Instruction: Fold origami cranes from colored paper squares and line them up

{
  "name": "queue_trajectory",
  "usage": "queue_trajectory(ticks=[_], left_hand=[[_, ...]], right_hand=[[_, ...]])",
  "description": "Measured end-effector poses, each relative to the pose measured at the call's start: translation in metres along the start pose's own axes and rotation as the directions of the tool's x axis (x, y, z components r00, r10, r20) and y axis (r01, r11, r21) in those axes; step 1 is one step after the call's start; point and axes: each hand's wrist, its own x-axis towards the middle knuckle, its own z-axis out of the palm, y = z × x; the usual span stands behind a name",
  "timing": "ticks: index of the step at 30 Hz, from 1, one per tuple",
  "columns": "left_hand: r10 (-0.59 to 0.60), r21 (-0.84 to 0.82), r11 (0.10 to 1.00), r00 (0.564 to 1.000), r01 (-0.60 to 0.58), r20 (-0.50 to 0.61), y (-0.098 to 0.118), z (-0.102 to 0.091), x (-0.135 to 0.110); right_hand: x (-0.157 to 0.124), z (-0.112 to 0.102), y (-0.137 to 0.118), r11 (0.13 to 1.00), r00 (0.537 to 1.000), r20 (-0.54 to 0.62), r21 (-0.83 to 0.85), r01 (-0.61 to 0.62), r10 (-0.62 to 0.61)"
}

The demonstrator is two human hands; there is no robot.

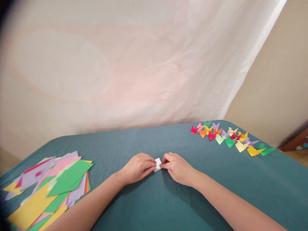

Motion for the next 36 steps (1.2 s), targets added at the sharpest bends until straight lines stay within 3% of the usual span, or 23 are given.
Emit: queue_trajectory(ticks=[6, 14, 28, 36], left_hand=[[0.022, 0.161, 0.986, 0.999, -0.028, 0.040, 0.001, 0.002, 0.000], [0.019, 0.170, 0.985, 0.999, -0.025, 0.036, 0.003, 0.002, 0.001], [-0.015, -0.058, 0.998, 1.000, 0.016, 0.019, -0.006, -0.002, -0.002], [-0.151, -0.191, 0.972, 0.986, 0.137, -0.064, -0.003, 0.007, -0.001]], right_hand=[[-0.001, 0.000, 0.007, 0.999, 0.999, -0.013, 0.033, 0.037, -0.036], [-0.001, 0.004, 0.009, 0.998, 0.999, -0.031, 0.048, 0.040, -0.038], [-0.001, 0.007, 0.002, 0.989, 0.987, -0.097, 0.057, 0.137, -0.131], [0.001, 0.005, 0.002, 0.983, 0.982, -0.116, 0.098, 0.158, -0.146]])
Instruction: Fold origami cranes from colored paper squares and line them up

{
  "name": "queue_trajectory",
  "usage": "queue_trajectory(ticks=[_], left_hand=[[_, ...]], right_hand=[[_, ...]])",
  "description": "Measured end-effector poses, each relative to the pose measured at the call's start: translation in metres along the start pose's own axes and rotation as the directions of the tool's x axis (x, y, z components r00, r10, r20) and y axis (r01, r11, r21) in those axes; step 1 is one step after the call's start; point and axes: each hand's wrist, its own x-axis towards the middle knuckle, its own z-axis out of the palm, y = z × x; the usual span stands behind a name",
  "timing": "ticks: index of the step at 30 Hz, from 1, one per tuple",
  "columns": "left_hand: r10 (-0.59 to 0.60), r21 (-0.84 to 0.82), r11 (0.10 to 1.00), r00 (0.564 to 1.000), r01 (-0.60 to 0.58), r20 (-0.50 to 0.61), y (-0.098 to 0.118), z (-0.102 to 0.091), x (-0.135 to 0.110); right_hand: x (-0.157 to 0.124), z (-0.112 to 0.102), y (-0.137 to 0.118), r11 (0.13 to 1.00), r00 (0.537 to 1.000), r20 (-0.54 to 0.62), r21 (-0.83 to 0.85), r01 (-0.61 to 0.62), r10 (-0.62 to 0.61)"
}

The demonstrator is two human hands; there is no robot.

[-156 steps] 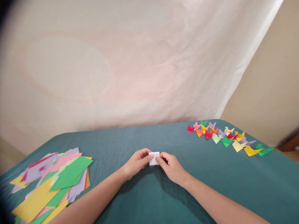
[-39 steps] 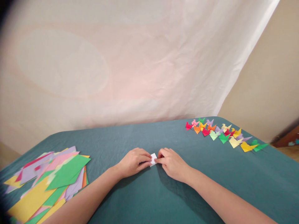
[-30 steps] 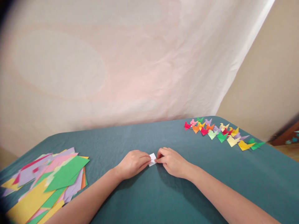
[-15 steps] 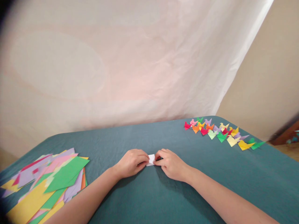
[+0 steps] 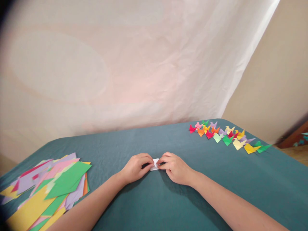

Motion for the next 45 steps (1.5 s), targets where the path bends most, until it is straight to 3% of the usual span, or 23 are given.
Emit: queue_trajectory(ticks=[11, 16, 31, 45], left_hand=[[-0.147, -0.179, 0.974, 0.988, 0.138, -0.043, 0.001, 0.004, 0.002], [-0.176, -0.169, 0.972, 0.983, 0.166, -0.049, 0.001, 0.006, 0.002], [-0.231, -0.157, 0.964, 0.969, 0.216, -0.084, 0.003, 0.010, 0.003], [-0.249, -0.097, 0.966, 0.963, 0.239, -0.106, 0.005, 0.012, 0.003]], right_hand=[[-0.002, -0.003, 0.007, 0.995, 0.999, 0.008, 0.086, -0.044, 0.044], [-0.003, -0.004, 0.007, 0.997, 0.998, 0.024, 0.054, -0.058, 0.057], [-0.003, -0.006, -0.005, 0.983, 0.995, 0.070, -0.163, 0.083, -0.073], [-0.004, -0.001, -0.007, 0.981, 0.994, 0.065, -0.164, 0.101, -0.092]])
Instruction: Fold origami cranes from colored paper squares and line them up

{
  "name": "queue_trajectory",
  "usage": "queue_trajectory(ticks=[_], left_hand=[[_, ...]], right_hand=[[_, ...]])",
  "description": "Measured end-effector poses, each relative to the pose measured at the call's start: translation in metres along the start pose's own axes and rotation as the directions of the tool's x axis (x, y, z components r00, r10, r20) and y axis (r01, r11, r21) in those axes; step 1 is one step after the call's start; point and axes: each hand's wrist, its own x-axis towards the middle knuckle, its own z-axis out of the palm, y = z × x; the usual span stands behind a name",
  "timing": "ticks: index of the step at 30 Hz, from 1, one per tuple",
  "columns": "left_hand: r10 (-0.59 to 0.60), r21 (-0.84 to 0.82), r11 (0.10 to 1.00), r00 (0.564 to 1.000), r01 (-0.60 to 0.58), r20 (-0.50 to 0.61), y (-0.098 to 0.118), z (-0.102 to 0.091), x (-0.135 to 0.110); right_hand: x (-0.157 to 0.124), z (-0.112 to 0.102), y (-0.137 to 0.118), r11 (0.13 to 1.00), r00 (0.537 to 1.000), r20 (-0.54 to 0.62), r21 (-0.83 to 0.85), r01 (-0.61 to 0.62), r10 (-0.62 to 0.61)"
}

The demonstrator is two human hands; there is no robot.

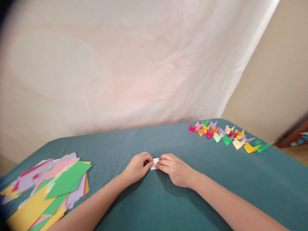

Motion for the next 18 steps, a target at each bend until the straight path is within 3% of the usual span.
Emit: queue_trajectory(ticks=[13, 18], left_hand=[[-0.035, 0.035, 0.999, 0.999, 0.036, -0.030, 0.002, 0.005, 0.001], [-0.020, 0.051, 0.998, 0.999, 0.022, -0.024, 0.003, -0.004, 0.001]], right_hand=[[-0.004, 0.007, 0.000, 0.999, 1.000, -0.009, 0.031, -0.027, 0.028], [-0.005, 0.009, 0.000, 0.998, 0.998, 0.028, 0.030, -0.063, 0.062]])
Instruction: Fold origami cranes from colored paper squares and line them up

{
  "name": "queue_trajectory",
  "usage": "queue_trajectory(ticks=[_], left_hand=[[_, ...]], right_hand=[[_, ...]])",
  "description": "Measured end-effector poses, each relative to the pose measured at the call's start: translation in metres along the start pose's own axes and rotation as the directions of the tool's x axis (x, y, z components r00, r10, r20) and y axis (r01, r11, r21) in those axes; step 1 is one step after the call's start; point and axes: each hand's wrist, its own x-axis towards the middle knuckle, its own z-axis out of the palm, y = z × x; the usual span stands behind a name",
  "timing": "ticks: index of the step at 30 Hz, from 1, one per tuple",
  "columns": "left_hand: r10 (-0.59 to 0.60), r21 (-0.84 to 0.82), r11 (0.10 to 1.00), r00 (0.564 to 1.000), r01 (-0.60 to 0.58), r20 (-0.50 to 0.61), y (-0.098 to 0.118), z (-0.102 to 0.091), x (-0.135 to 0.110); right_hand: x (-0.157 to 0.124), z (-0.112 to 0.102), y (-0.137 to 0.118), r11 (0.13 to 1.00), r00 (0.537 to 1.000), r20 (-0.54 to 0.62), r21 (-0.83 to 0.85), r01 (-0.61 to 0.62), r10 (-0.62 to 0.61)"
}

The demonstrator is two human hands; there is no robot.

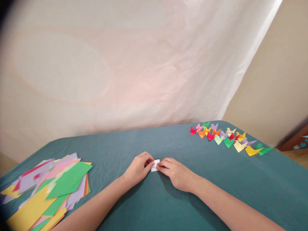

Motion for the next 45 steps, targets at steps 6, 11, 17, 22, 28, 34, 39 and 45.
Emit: queue_trajectory(ticks=[6, 11, 17, 22, 28, 34, 39, 45], left_hand=[[0.081, 0.374, 0.919, 0.989, -0.122, 0.126, 0.029, -0.014, -0.015], [0.074, 0.545, 0.829, 0.991, -0.126, 0.116, 0.049, 0.003, -0.042], [0.004, 0.551, 0.831, 0.992, -0.074, 0.127, 0.043, 0.011, -0.052], [-0.025, 0.507, 0.860, 0.987, -0.059, 0.157, 0.041, 0.006, -0.052], [-0.056, 0.458, 0.888, 0.981, -0.036, 0.186, 0.041, 0.003, -0.055], [-0.058, 0.433, 0.900, 0.976, -0.040, 0.210, 0.039, 0.002, -0.055], [-0.058, 0.411, 0.911, 0.973, -0.040, 0.223, 0.037, -0.001, -0.053], [-0.044, 0.377, 0.924, 0.966, -0.057, 0.254, 0.036, -0.007, -0.052]], right_hand=[[0.001, 0.002, 0.001, 1.000, 1.000, -0.018, 0.006, 0.007, -0.007], [0.001, 0.002, 0.002, 1.000, 0.999, -0.029, 0.005, 0.016, -0.015], [0.001, 0.001, 0.001, 1.000, 0.999, -0.033, 0.006, 0.020, -0.020], [0.001, 0.000, 0.000, 0.999, 0.998, -0.051, 0.022, 0.028, -0.027], [0.000, 0.001, 0.001, 1.000, 0.999, -0.035, 0.021, 0.020, -0.019], [0.000, 0.001, 0.000, 1.000, 1.000, -0.020, 0.027, 0.006, -0.006], [0.000, 0.003, 0.000, 1.000, 1.000, -0.030, 0.025, 0.009, -0.008], [-0.001, 0.002, -0.002, 1.000, 1.000, -0.007, 0.009, -0.021, 0.021]])
